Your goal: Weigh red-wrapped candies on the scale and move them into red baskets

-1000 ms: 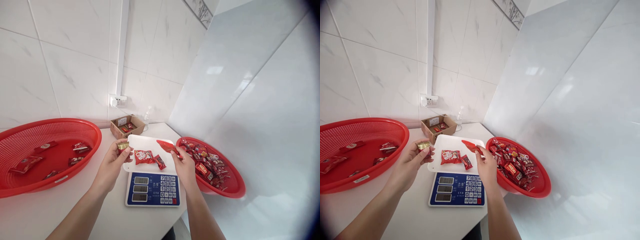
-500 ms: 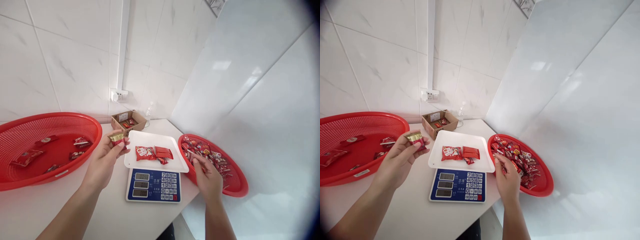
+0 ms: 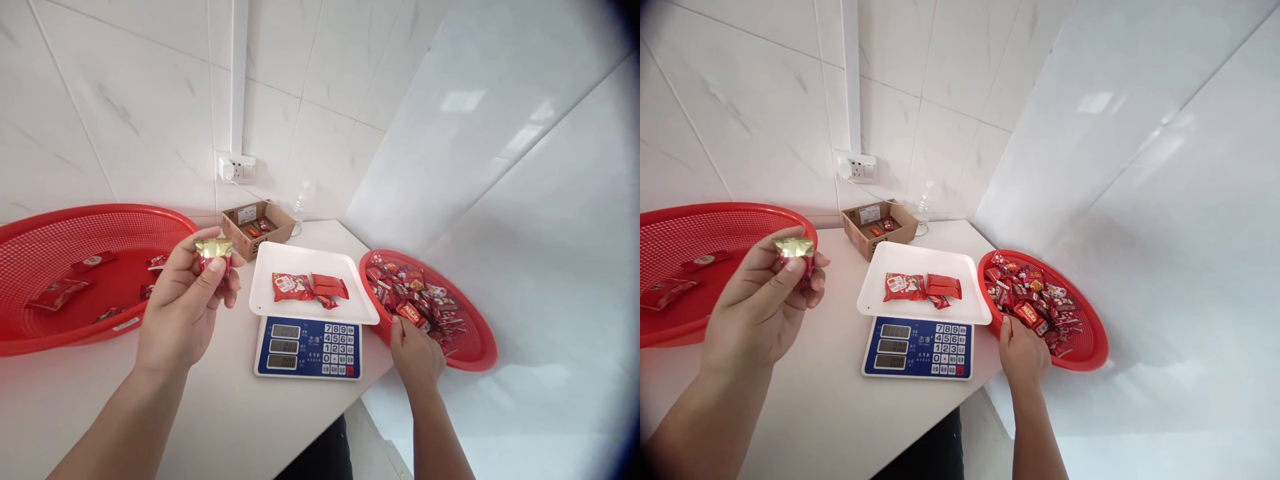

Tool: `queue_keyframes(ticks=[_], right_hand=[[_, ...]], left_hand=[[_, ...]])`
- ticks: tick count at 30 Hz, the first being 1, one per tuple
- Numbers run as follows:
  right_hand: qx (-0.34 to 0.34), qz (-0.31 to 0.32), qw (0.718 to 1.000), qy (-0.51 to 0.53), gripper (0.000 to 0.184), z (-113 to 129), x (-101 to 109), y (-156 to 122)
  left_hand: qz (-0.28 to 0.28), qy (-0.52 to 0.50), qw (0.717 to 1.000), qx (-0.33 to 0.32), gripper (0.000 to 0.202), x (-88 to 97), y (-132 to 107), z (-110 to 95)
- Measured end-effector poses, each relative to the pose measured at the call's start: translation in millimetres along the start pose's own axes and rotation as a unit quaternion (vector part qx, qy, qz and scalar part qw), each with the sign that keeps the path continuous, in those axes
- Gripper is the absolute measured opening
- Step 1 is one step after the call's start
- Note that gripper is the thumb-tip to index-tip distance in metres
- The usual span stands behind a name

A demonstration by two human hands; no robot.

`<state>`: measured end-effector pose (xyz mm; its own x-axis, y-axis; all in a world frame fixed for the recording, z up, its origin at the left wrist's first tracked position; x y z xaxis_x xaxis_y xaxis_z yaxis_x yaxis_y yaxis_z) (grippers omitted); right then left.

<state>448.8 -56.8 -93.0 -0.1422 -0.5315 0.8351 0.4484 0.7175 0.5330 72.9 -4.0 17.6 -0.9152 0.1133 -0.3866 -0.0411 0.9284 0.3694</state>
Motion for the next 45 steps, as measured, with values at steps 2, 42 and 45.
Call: queue_keyframes(ticks=[2,42,45], right_hand=[[0.035,-0.055,0.998,-0.006,0.04,0.5,-2.9,-2.2],[0.084,-0.156,0.984,-0.018,0.041,1.2,-6.4,-7.4],[0.094,-0.168,0.981,-0.02,0.041,1.7,-6.0,-7.9]], left_hand=[[0.002,0.004,1.0,0.005,0.027,-0.4,-0.4,1.4],[0.006,0.044,0.998,-0.038,0.022,-3.5,-7.7,1.6],[0.016,0.046,0.998,-0.03,0.018,-5.2,-7.3,2.7]])
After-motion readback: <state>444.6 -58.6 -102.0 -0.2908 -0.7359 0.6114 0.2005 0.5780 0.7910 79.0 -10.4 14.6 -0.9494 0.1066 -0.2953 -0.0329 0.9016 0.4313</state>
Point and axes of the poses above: each hand's wrist, its own y-axis towards the middle knuckle, its own x-axis out of the back of the hand, z = x × y, the point moved 4 cm from there along y, towards the middle knuckle, and after that the axes turned 5 degrees about y, right-handed, at the moved point
